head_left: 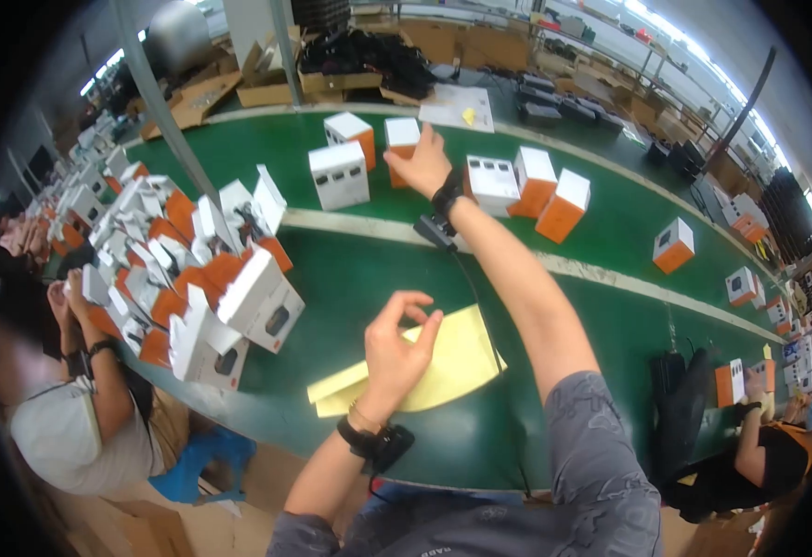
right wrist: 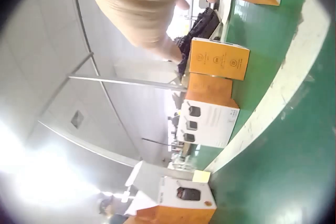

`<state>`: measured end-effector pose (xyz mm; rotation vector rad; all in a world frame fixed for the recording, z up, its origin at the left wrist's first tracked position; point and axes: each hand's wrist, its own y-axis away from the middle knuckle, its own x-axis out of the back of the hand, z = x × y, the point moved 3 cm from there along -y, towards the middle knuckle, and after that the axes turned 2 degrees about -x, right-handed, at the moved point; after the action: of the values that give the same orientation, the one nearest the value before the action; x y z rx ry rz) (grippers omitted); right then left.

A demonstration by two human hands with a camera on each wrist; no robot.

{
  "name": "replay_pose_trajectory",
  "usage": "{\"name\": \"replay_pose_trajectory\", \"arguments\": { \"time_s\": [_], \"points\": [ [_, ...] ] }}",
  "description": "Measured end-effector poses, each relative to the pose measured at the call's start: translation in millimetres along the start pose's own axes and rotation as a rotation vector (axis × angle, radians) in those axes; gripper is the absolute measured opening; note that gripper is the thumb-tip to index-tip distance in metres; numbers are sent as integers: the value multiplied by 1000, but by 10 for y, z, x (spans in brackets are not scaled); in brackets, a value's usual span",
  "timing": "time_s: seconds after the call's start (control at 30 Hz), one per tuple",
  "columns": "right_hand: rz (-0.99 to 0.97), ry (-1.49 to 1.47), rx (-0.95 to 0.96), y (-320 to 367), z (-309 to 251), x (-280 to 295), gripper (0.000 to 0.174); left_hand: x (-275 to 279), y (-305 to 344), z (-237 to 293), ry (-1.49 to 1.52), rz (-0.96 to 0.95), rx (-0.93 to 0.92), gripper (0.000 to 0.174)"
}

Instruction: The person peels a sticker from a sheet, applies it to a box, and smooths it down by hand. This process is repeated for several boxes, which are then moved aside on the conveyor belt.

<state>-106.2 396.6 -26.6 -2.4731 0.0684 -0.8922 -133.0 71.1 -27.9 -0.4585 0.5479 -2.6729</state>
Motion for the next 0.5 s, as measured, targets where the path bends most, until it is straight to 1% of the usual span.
{"name": "replay_pose_trajectory", "arguments": {
  "time_s": [0.03, 0.07, 0.13, 0.17, 0.2, 0.23, 0.27, 0.33, 0.37, 0.4, 0.43, 0.47, 0.5],
  "points": [
    [11, 90, -27, -56, 13, -111, 101, -1, -5, -1, -22, 2, -3, 19],
    [-31, 125, -43, -103, 63, -198, 98, 0, -3, -11, -42, 0, 0, 18],
    [-24, 131, -64, -66, 86, -163, 91, -15, -14, -38, -6, -20, -3, 18],
    [-19, 131, -69, -63, 129, -117, 91, -14, -8, -66, -16, -36, 17, 18],
    [10, 105, -39, -29, 185, -38, 86, -17, 10, -50, -23, -52, 44, 18],
    [37, 82, -6, 21, 216, 78, 81, -15, 27, -32, -15, -53, 51, 18],
    [29, 93, -4, 74, 262, 205, 81, -15, 34, -9, -12, -82, 38, 18],
    [-74, -53, -39, 271, 233, 576, 74, 2, 44, 54, 1, -104, 28, 18],
    [-77, -98, -29, 382, 287, 715, 74, 11, 50, 105, -2, -128, 15, 16],
    [-69, -129, 15, 545, 306, 882, 73, 15, 48, 149, -6, -148, 0, 14],
    [-104, -177, 22, 740, 287, 1074, 69, 18, 48, 135, 4, -140, 2, 14],
    [-140, -225, 26, 960, 231, 1288, 66, 16, 58, 98, 79, -116, -17, 11],
    [-188, -350, -22, 1195, 126, 1524, 64, 24, 75, 92, 153, -96, -33, 9]
  ]
}}
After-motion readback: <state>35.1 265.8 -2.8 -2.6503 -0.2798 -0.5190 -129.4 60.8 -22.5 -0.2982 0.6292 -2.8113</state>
